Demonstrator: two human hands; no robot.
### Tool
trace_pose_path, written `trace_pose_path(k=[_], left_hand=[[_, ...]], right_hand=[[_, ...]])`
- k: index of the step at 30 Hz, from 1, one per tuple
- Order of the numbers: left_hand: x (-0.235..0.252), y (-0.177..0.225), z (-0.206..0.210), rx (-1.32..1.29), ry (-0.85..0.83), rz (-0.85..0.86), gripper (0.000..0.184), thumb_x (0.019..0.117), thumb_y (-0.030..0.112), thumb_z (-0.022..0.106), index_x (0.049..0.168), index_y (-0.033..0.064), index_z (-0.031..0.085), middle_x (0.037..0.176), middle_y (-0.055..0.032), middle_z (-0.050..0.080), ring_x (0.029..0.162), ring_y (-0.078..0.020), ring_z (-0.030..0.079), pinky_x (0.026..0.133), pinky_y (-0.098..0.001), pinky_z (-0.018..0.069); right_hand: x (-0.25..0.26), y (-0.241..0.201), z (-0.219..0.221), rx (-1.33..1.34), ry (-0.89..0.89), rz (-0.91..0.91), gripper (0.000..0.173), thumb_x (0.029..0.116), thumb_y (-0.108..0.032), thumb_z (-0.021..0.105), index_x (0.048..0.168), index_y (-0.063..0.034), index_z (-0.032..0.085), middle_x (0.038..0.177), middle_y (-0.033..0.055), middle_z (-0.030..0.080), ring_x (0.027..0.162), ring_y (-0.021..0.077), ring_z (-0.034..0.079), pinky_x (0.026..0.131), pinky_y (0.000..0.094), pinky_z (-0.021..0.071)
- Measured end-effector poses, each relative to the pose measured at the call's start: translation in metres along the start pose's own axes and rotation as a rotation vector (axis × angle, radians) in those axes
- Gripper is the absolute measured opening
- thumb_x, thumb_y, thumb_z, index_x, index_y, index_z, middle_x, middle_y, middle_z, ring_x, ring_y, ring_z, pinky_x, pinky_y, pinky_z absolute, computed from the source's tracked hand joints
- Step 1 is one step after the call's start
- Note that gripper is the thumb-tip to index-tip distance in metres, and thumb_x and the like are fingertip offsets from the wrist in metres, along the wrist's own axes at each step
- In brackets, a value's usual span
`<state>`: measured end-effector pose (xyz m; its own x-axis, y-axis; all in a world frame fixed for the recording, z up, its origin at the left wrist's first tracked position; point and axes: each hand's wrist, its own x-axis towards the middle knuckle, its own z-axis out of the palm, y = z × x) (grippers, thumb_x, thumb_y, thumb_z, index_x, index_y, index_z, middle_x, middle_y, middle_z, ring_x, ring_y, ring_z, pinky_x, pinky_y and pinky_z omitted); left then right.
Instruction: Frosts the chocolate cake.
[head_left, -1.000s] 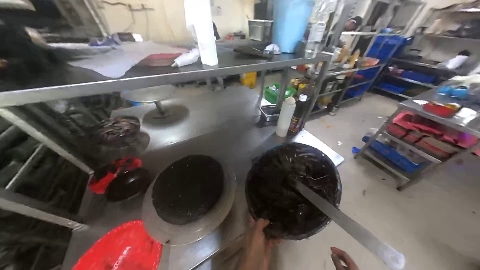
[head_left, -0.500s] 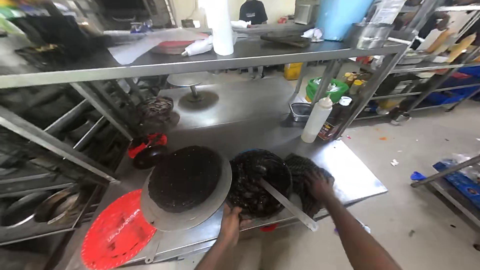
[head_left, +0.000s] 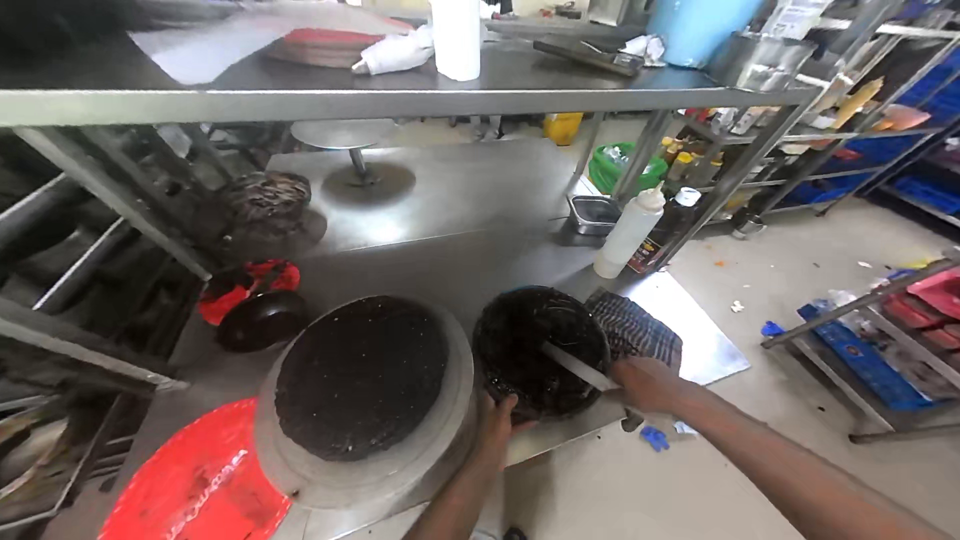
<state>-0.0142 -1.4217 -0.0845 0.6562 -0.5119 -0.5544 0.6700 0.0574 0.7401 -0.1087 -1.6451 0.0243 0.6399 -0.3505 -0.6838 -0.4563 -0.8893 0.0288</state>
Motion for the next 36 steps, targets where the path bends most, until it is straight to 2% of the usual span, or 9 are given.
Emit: trace_pose_path(k=[4,8,11,19,22,25,28,33,36], left_hand=[[0.001,0.018,-0.009,0.075,-0.089,-0.056,0.062,0.1071,0.008,0.046,0.159,0.0087,0.011,0.146,-0.0246,0.042,0.104,-0.0312,0.068,0.076,-0.0436,0.0625],[-0.003,0.039,-0.010,0.130,-0.123,-0.098,0.059,0.1076,0.007,0.042,0.159,0.0046,0.013,0.151,-0.0286,0.035,0.116,-0.0378,0.060,0.083,-0.0470,0.0580],[0.003,0.038,-0.013,0.149,-0.133,-0.096,0.060,0.1063,0.005,0.044,0.159,0.0051,0.016,0.146,-0.0297,0.040,0.109,-0.0379,0.062,0.078,-0.0464,0.0580],[0.006,0.040,-0.009,0.161,-0.103,-0.102,0.068,0.1044,0.005,0.047,0.161,0.0086,0.009,0.155,-0.0264,0.033,0.117,-0.0368,0.061,0.082,-0.0466,0.0596],[0.014,0.034,-0.003,0.158,-0.054,-0.072,0.069,0.1038,0.007,0.049,0.161,0.0119,0.010,0.155,-0.0238,0.035,0.115,-0.0342,0.063,0.079,-0.0467,0.0602],[0.024,0.019,-0.001,0.112,-0.035,-0.011,0.063,0.1043,0.008,0.049,0.159,0.0135,0.019,0.140,-0.0217,0.051,0.104,-0.0320,0.069,0.074,-0.0474,0.0626],[0.024,0.012,0.010,0.062,0.015,0.029,0.064,0.1056,0.007,0.045,0.161,0.0178,0.015,0.140,-0.0227,0.051,0.099,-0.0325,0.070,0.072,-0.0472,0.0619],[0.027,0.001,0.029,0.060,0.150,0.190,0.067,0.1052,0.004,0.045,0.162,0.0214,0.015,0.139,-0.0225,0.052,0.091,-0.0296,0.071,0.067,-0.0436,0.0621],[0.032,-0.005,0.040,0.043,0.209,0.272,0.069,0.1057,0.004,0.045,0.163,0.0233,0.012,0.142,-0.0219,0.052,0.090,-0.0290,0.072,0.068,-0.0434,0.0631]], right_hand=[[-0.045,0.010,-0.033,-0.109,0.177,0.164,0.032,0.1084,-0.021,0.048,0.133,-0.0056,0.061,0.114,0.0263,0.069,0.108,0.0482,0.066,0.091,0.0635,0.0505],[-0.069,0.037,-0.066,-0.273,0.261,0.265,0.027,0.1064,-0.016,0.051,0.129,-0.0165,0.066,0.109,0.0204,0.071,0.102,0.0442,0.068,0.083,0.0604,0.0519],[-0.052,0.054,-0.084,-0.307,0.280,0.274,0.027,0.1049,-0.017,0.055,0.126,-0.0225,0.070,0.106,0.0164,0.073,0.099,0.0407,0.069,0.081,0.0593,0.0524],[0.011,0.025,-0.095,-0.418,0.144,-0.211,0.028,0.1071,-0.029,0.051,0.111,-0.0094,0.071,0.095,0.0167,0.072,0.095,0.0381,0.069,0.083,0.0572,0.0528],[0.002,0.029,-0.096,-0.529,0.065,-0.330,0.025,0.1075,-0.022,0.049,0.120,-0.0096,0.068,0.098,0.0182,0.071,0.096,0.0403,0.069,0.084,0.0574,0.0530],[-0.008,0.066,-0.098,-0.642,0.299,-0.501,0.023,0.1022,-0.016,0.059,0.120,-0.0207,0.073,0.086,0.0112,0.072,0.081,0.0336,0.071,0.073,0.0523,0.0563],[-0.014,0.103,-0.106,-0.705,0.658,-0.699,0.017,0.0920,-0.019,0.073,0.108,-0.0238,0.079,0.077,0.0066,0.068,0.074,0.0280,0.069,0.069,0.0480,0.0568],[-0.016,0.125,-0.082,-0.378,0.668,-0.467,0.029,0.0951,-0.025,0.072,0.124,-0.0226,0.075,0.090,0.0108,0.071,0.085,0.0322,0.070,0.073,0.0539,0.0562],[0.008,0.111,-0.015,0.039,0.421,-0.242,0.034,0.1033,-0.023,0.059,0.136,-0.0206,0.068,0.121,0.0205,0.068,0.111,0.0410,0.065,0.093,0.0618,0.0520]])
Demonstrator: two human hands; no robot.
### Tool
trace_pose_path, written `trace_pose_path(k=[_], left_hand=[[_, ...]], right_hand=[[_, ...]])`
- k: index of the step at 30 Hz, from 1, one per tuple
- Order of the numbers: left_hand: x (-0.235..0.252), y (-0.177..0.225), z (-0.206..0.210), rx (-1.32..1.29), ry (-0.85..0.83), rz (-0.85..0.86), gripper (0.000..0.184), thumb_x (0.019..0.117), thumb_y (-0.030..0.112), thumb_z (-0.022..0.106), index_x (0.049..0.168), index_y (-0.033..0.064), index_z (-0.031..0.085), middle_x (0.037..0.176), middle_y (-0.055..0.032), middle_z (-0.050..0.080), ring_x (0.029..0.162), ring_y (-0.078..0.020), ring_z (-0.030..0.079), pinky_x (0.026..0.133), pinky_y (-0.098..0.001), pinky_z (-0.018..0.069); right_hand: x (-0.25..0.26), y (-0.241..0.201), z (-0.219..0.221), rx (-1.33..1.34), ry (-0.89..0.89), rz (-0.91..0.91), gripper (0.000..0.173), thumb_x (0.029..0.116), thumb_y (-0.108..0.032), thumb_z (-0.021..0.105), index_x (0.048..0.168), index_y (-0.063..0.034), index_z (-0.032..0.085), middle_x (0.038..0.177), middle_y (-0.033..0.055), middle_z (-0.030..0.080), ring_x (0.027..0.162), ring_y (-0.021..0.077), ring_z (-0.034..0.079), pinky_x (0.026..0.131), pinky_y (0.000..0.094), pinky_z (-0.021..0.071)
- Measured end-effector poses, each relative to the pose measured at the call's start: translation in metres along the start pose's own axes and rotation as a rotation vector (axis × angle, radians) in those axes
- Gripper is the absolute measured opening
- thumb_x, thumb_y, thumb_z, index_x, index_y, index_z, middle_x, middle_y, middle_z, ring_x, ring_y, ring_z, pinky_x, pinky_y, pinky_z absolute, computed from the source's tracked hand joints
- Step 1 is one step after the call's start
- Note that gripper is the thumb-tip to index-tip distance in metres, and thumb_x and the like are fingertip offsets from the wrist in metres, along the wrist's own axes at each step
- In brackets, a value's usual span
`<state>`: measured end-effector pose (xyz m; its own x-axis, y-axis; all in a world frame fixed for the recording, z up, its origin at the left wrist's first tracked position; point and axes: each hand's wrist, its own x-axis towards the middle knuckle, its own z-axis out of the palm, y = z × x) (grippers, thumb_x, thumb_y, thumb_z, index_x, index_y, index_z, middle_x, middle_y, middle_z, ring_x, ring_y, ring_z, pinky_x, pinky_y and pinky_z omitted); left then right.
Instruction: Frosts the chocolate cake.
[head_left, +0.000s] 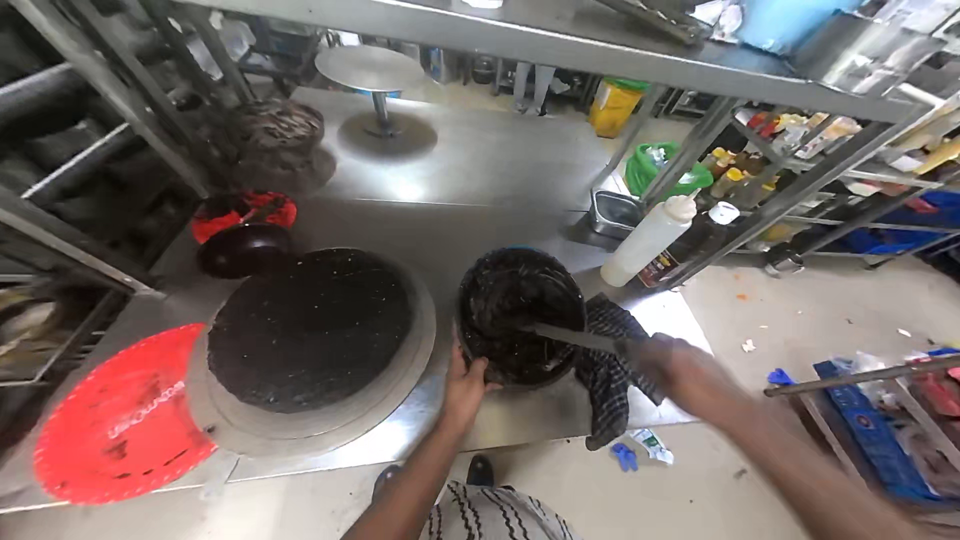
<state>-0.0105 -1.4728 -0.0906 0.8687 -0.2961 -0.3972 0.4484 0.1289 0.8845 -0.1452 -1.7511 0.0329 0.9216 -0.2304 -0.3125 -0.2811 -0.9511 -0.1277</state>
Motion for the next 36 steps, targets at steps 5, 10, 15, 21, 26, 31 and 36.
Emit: trace_pose_path(k=[5,10,15,21,26,31,36], left_hand=[[0.011,-0.005,0.015,-0.122,0.195,0.013,0.065,0.1063,0.003,0.043,0.162,0.0222,0.017,0.133,-0.0233,0.056,0.086,-0.0304,0.070,0.066,-0.0454,0.0614],[0.013,-0.009,0.019,-0.129,0.210,0.022,0.067,0.1062,0.004,0.044,0.162,0.0265,0.015,0.138,-0.0206,0.053,0.086,-0.0294,0.070,0.066,-0.0445,0.0607],[0.015,-0.015,0.021,-0.059,0.166,0.085,0.073,0.1049,0.002,0.046,0.163,0.0329,0.015,0.143,-0.0185,0.052,0.091,-0.0306,0.070,0.068,-0.0475,0.0610],[0.009,-0.023,0.020,0.139,0.110,0.203,0.075,0.1026,0.001,0.050,0.164,0.0282,0.016,0.148,-0.0154,0.051,0.104,-0.0278,0.069,0.081,-0.0479,0.0605],[0.004,-0.031,0.014,0.216,0.060,0.364,0.079,0.1000,-0.002,0.053,0.164,0.0215,0.014,0.156,-0.0118,0.045,0.127,-0.0196,0.059,0.104,-0.0403,0.0513],[0.001,-0.028,0.010,0.288,0.088,0.306,0.079,0.0996,0.001,0.054,0.164,0.0235,0.014,0.153,-0.0135,0.048,0.126,-0.0259,0.060,0.103,-0.0480,0.0512],[-0.002,-0.029,0.005,0.220,0.060,0.252,0.078,0.1014,0.002,0.054,0.164,0.0268,0.015,0.150,-0.0142,0.051,0.110,-0.0268,0.068,0.087,-0.0468,0.0585]], right_hand=[[-0.046,-0.012,0.097,0.126,0.225,0.017,0.036,0.1004,-0.018,0.058,0.134,-0.0225,0.070,0.106,0.0223,0.071,0.093,0.0423,0.070,0.077,0.0602,0.0575],[-0.115,-0.001,0.074,-0.009,0.303,-0.003,0.034,0.0945,-0.015,0.064,0.126,-0.0212,0.075,0.091,0.0195,0.070,0.078,0.0402,0.071,0.063,0.0573,0.0577],[-0.145,0.013,0.038,0.298,0.078,0.076,0.035,0.1027,-0.016,0.055,0.135,-0.0090,0.067,0.102,0.0178,0.075,0.083,0.0362,0.073,0.073,0.0584,0.0576],[-0.085,0.020,0.092,0.914,-0.158,0.249,0.031,0.1006,-0.017,0.047,0.129,-0.0038,0.052,0.090,0.0058,0.070,0.067,0.0150,0.067,0.061,0.0329,0.0581],[-0.051,0.028,0.069,0.171,-0.105,0.235,0.047,0.1058,-0.028,0.051,0.152,-0.0193,0.052,0.098,0.0216,0.073,0.087,0.0407,0.070,0.082,0.0608,0.0529],[-0.057,-0.004,0.067,0.414,-0.320,0.074,0.045,0.1044,-0.028,0.053,0.146,-0.0133,0.057,0.102,0.0177,0.071,0.084,0.0308,0.068,0.080,0.0522,0.0550],[-0.021,0.001,0.068,0.375,-0.145,0.149,0.043,0.1051,-0.026,0.056,0.147,-0.0134,0.057,0.103,0.0177,0.072,0.088,0.0320,0.070,0.083,0.0531,0.0561]])
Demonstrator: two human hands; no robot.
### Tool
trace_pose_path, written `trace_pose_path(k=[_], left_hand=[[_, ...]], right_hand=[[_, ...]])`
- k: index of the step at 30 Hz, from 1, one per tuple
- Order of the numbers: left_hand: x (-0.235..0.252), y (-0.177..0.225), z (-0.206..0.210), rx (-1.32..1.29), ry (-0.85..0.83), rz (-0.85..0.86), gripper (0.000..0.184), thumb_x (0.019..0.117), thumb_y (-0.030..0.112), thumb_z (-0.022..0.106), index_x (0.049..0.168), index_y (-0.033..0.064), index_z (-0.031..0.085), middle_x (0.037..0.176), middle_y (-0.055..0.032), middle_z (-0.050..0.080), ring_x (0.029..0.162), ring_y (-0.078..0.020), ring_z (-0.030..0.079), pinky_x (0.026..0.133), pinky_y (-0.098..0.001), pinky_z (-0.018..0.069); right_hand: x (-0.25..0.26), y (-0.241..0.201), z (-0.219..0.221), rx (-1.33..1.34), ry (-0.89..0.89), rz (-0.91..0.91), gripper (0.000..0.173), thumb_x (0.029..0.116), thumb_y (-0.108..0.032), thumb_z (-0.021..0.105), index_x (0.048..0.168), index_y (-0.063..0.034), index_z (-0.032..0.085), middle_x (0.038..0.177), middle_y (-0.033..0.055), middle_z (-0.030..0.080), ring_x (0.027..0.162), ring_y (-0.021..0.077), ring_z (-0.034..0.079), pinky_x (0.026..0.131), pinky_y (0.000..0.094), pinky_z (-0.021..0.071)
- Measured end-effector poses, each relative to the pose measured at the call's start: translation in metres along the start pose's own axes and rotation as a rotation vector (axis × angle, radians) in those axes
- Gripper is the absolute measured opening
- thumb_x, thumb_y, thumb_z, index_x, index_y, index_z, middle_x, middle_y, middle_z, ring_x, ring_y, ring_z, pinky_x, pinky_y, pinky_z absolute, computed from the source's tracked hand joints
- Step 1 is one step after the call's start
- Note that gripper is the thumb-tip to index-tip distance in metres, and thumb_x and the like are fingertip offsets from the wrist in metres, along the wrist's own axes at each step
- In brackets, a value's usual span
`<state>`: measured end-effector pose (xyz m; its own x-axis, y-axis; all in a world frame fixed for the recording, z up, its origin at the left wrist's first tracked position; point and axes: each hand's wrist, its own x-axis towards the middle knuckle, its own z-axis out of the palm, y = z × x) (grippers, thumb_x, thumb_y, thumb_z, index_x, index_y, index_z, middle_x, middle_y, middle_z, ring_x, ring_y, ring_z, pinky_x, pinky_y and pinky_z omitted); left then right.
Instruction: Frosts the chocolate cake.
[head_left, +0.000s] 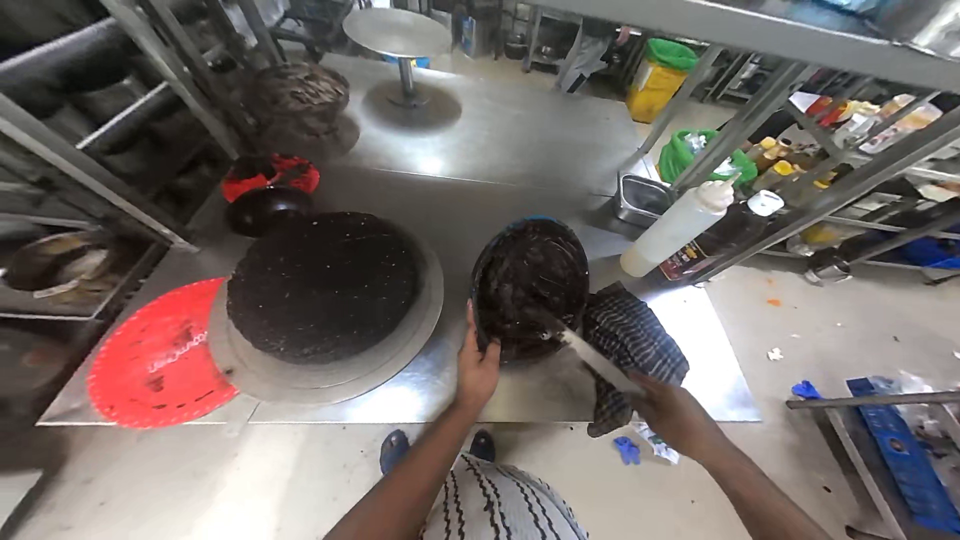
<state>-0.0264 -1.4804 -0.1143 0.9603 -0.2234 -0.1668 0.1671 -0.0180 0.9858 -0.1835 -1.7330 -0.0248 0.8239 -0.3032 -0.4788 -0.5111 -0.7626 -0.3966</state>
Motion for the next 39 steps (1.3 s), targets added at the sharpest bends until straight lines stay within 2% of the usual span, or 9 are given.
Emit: trace_pose_path(k=[3,7,10,14,18,24,32,35,39], left_hand=[[-0.002,-0.005,-0.003,-0.025,-0.010,0.029,0.077,0.1007,0.001,0.054,0.164,0.0224,0.016,0.147,-0.0136,0.053,0.113,-0.0217,0.067,0.092,-0.0410,0.0577],[-0.004,-0.013,-0.008,-0.016,-0.006,0.064,0.077,0.0992,0.003,0.055,0.164,0.0183,0.017,0.152,-0.0134,0.049,0.121,-0.0175,0.064,0.101,-0.0365,0.0539],[-0.006,-0.014,-0.010,-0.036,0.001,0.048,0.077,0.0993,0.002,0.055,0.164,0.0201,0.017,0.150,-0.0134,0.051,0.114,-0.0183,0.066,0.095,-0.0368,0.0564],[-0.011,-0.014,-0.009,-0.076,0.011,0.035,0.077,0.0995,0.003,0.053,0.164,0.0212,0.016,0.148,-0.0130,0.052,0.111,-0.0178,0.067,0.093,-0.0365,0.0578],[-0.015,-0.016,-0.007,-0.122,0.063,0.018,0.077,0.0985,0.001,0.053,0.164,0.0162,0.014,0.146,-0.0173,0.052,0.109,-0.0183,0.068,0.090,-0.0346,0.0585],[-0.018,-0.003,-0.007,-0.261,0.121,-0.094,0.073,0.1019,0.000,0.049,0.163,0.0171,0.013,0.142,-0.0193,0.053,0.094,-0.0234,0.071,0.073,-0.0396,0.0630],[-0.008,0.024,-0.017,-0.531,0.138,-0.361,0.058,0.1066,0.004,0.046,0.158,0.0125,0.021,0.123,-0.0235,0.058,0.083,-0.0289,0.071,0.067,-0.0422,0.0630],[-0.003,0.028,-0.028,-0.447,0.000,-0.412,0.065,0.1078,0.019,0.051,0.161,0.0138,0.013,0.129,-0.0246,0.057,0.083,-0.0279,0.073,0.071,-0.0408,0.0638],[-0.008,0.018,-0.068,-0.428,-0.144,-0.479,0.058,0.1116,0.043,0.026,0.157,0.0073,0.025,0.144,-0.0216,0.054,0.110,-0.0328,0.068,0.087,-0.0476,0.0596]], right_hand=[[0.026,0.000,0.009,-0.301,0.116,0.017,0.045,0.1074,-0.027,0.049,0.152,-0.0228,0.053,0.112,0.0217,0.073,0.103,0.0446,0.070,0.091,0.0636,0.0515],[0.025,-0.006,0.032,-0.064,-0.046,-0.062,0.047,0.1058,-0.024,0.050,0.151,-0.0112,0.052,0.120,0.0223,0.070,0.110,0.0377,0.069,0.100,0.0566,0.0502],[0.027,-0.010,0.059,0.262,-0.141,-0.038,0.048,0.1055,-0.024,0.052,0.152,-0.0104,0.049,0.110,0.0178,0.070,0.084,0.0247,0.070,0.081,0.0447,0.0587],[0.035,-0.022,0.087,0.486,-0.120,-0.006,0.047,0.1029,-0.023,0.056,0.149,-0.0125,0.053,0.093,0.0084,0.067,0.062,0.0137,0.058,0.059,0.0336,0.0525],[0.034,-0.040,0.102,0.616,-0.071,-0.001,0.046,0.1023,-0.020,0.056,0.146,-0.0080,0.053,0.082,0.0058,0.063,0.055,0.0122,0.056,0.053,0.0308,0.0509],[0.028,-0.052,0.110,0.799,-0.066,-0.043,0.047,0.1028,-0.016,0.055,0.147,-0.0015,0.049,0.074,0.0023,0.060,0.052,0.0092,0.054,0.049,0.0270,0.0491],[0.019,-0.058,0.071,0.581,0.228,-0.188,0.048,0.1001,-0.022,0.057,0.141,0.0036,0.055,0.086,0.0081,0.070,0.061,0.0128,0.062,0.058,0.0328,0.0561],[0.005,-0.087,0.026,0.479,0.372,-0.336,0.046,0.0988,-0.021,0.058,0.137,0.0047,0.058,0.087,0.0077,0.071,0.064,0.0119,0.065,0.058,0.0326,0.0579],[-0.005,-0.159,-0.026,0.222,0.510,-0.577,0.050,0.1045,-0.034,0.047,0.140,0.0004,0.054,0.097,0.0050,0.071,0.069,0.0102,0.066,0.058,0.0311,0.0586]])
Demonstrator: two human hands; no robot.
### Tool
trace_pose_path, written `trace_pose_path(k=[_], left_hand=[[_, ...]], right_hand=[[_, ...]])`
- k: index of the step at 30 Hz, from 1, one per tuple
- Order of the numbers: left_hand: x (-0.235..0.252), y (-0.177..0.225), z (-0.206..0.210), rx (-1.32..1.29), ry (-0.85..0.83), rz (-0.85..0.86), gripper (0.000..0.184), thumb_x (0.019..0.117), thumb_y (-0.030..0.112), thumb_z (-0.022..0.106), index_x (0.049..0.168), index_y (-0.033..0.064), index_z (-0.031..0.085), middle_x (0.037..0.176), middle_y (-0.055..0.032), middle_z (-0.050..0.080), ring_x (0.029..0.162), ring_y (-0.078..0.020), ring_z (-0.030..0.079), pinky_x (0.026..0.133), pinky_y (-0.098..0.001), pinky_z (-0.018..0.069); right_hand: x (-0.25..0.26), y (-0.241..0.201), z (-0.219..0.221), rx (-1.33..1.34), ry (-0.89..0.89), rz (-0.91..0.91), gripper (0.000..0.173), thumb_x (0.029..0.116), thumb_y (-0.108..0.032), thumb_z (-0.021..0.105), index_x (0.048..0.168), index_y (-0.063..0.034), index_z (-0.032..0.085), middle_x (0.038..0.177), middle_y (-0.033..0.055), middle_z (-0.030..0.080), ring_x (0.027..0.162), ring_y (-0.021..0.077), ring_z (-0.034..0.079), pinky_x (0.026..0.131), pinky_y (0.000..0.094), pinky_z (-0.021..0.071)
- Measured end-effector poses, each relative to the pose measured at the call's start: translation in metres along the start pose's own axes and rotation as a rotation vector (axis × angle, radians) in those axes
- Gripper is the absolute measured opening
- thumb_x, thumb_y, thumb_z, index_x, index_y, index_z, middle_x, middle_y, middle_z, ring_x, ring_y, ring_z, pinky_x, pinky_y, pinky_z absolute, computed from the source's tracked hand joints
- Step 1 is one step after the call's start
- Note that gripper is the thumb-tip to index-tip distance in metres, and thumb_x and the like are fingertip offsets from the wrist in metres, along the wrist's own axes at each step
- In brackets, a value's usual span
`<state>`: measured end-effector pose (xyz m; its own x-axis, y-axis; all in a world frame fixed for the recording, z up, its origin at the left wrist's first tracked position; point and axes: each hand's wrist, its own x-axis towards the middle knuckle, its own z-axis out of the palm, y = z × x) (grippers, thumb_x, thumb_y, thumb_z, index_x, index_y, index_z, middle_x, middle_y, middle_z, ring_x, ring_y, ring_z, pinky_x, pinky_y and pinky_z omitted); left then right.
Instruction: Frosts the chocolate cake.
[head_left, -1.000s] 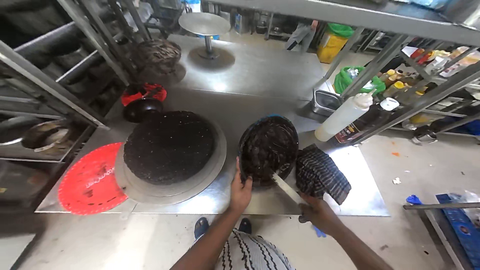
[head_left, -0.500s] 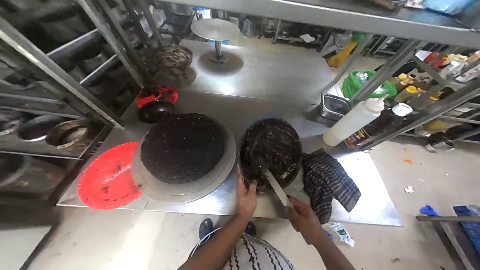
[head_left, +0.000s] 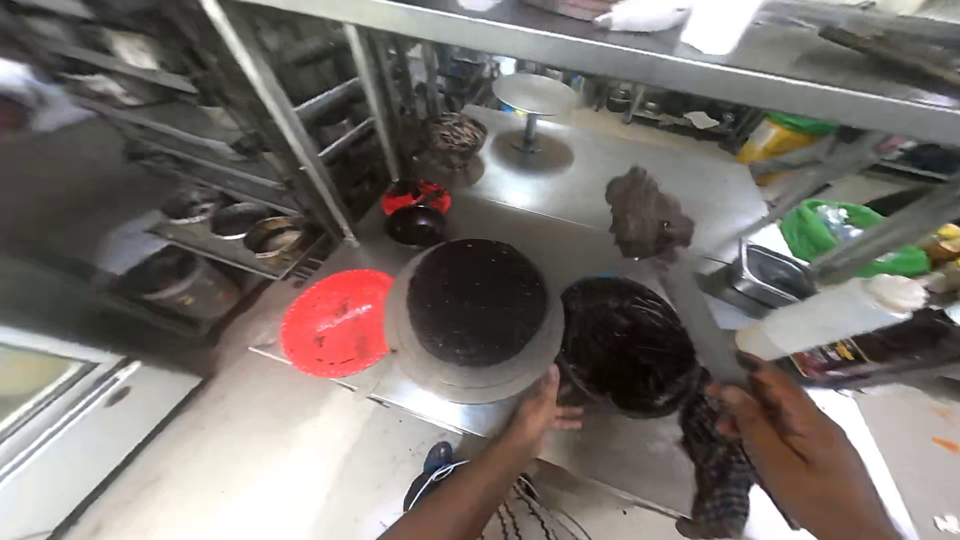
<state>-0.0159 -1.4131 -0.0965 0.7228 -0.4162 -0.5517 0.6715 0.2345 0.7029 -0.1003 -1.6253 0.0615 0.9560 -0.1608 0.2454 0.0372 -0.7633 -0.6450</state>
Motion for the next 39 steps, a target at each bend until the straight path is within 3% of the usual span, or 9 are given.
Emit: trace_pose_path(k=[6,10,19,22,26,30,33,36,39], left_hand=[[-0.056,0.024,-0.113,-0.356,0.191,0.069,0.069,0.1090,0.043,-0.001,0.142,-0.0040,0.037,0.119,-0.0268,0.066,0.099,-0.0379,0.070,0.082,-0.0518,0.0592],[-0.092,0.099,-0.182,-0.273,0.286,0.243,0.084,0.1015,0.061,-0.007,0.132,0.0021,0.045,0.087,-0.0103,0.073,0.075,-0.0253,0.073,0.069,-0.0451,0.0628],[-0.086,0.191,-0.220,-0.018,0.037,0.191,0.087,0.1010,0.063,-0.005,0.141,0.0052,0.047,0.099,-0.0139,0.072,0.079,-0.0227,0.073,0.073,-0.0386,0.0624],[-0.089,0.193,-0.215,0.029,0.059,0.152,0.084,0.1029,0.061,-0.001,0.134,0.0015,0.049,0.097,-0.0125,0.071,0.080,-0.0223,0.073,0.074,-0.0390,0.0620],[-0.106,0.177,-0.203,-0.008,0.070,0.126,0.076,0.1045,0.056,0.000,0.129,0.0007,0.045,0.096,-0.0127,0.070,0.079,-0.0248,0.073,0.074,-0.0422,0.0635],[-0.117,0.152,-0.204,-0.009,-0.100,-0.006,0.076,0.1025,0.059,0.004,0.140,0.0003,0.035,0.110,-0.0188,0.071,0.092,-0.0343,0.074,0.081,-0.0494,0.0627],[-0.106,0.151,-0.207,-0.064,-0.076,0.092,0.073,0.1038,0.057,0.004,0.139,0.0019,0.036,0.102,-0.0126,0.072,0.087,-0.0279,0.074,0.079,-0.0469,0.0632],[-0.102,0.154,-0.196,-0.087,-0.010,0.115,0.074,0.1040,0.057,0.000,0.131,0.0034,0.043,0.093,-0.0096,0.072,0.079,-0.0233,0.073,0.075,-0.0430,0.0636],[-0.116,0.136,-0.189,-0.027,-0.155,-0.028,0.078,0.1031,0.060,0.003,0.139,-0.0006,0.037,0.109,-0.0169,0.072,0.093,-0.0320,0.074,0.083,-0.0476,0.0621]], right_hand=[[0.037,-0.051,0.061,-0.563,-0.182,-0.351,0.054,0.0936,0.000,0.056,0.142,-0.0224,0.063,0.104,0.0260,0.067,0.092,0.0492,0.067,0.076,0.0650,0.0547],[0.029,-0.051,0.032,-0.258,-0.430,-0.081,0.044,0.0991,-0.033,0.051,0.140,-0.0271,0.065,0.114,0.0101,0.071,0.096,0.0247,0.069,0.080,0.0521,0.0574],[0.003,-0.081,0.086,-0.460,-0.104,-0.127,0.040,0.0974,-0.034,0.047,0.120,-0.0224,0.078,0.082,0.0056,0.066,0.062,0.0190,0.062,0.049,0.0410,0.0497],[-0.023,-0.111,0.087,-0.089,-0.281,0.187,0.029,0.0997,-0.025,0.056,0.117,-0.0122,0.076,0.106,0.0049,0.076,0.078,0.0078,0.067,0.069,0.0306,0.0568],[-0.041,-0.105,0.096,-0.473,-0.098,-0.043,0.036,0.1012,-0.029,0.049,0.122,-0.0197,0.077,0.082,0.0099,0.068,0.061,0.0244,0.063,0.048,0.0447,0.0516],[-0.051,-0.134,0.098,-0.130,-0.244,0.222,0.030,0.1012,-0.023,0.057,0.122,-0.0123,0.075,0.098,0.0117,0.073,0.075,0.0176,0.066,0.066,0.0384,0.0562],[-0.059,-0.123,0.100,-0.462,-0.102,0.023,0.034,0.1013,-0.028,0.051,0.124,-0.0194,0.076,0.083,0.0123,0.069,0.064,0.0268,0.066,0.050,0.0466,0.0534],[-0.061,-0.118,0.095,-0.189,-0.109,0.239,0.033,0.0998,-0.034,0.054,0.122,-0.0216,0.076,0.101,-0.0030,0.075,0.071,0.0005,0.062,0.061,0.0234,0.0531],[-0.070,-0.134,0.102,-0.191,-0.142,0.191,0.033,0.1018,-0.027,0.054,0.125,-0.0166,0.075,0.096,0.0080,0.074,0.071,0.0138,0.064,0.061,0.0342,0.0540]])
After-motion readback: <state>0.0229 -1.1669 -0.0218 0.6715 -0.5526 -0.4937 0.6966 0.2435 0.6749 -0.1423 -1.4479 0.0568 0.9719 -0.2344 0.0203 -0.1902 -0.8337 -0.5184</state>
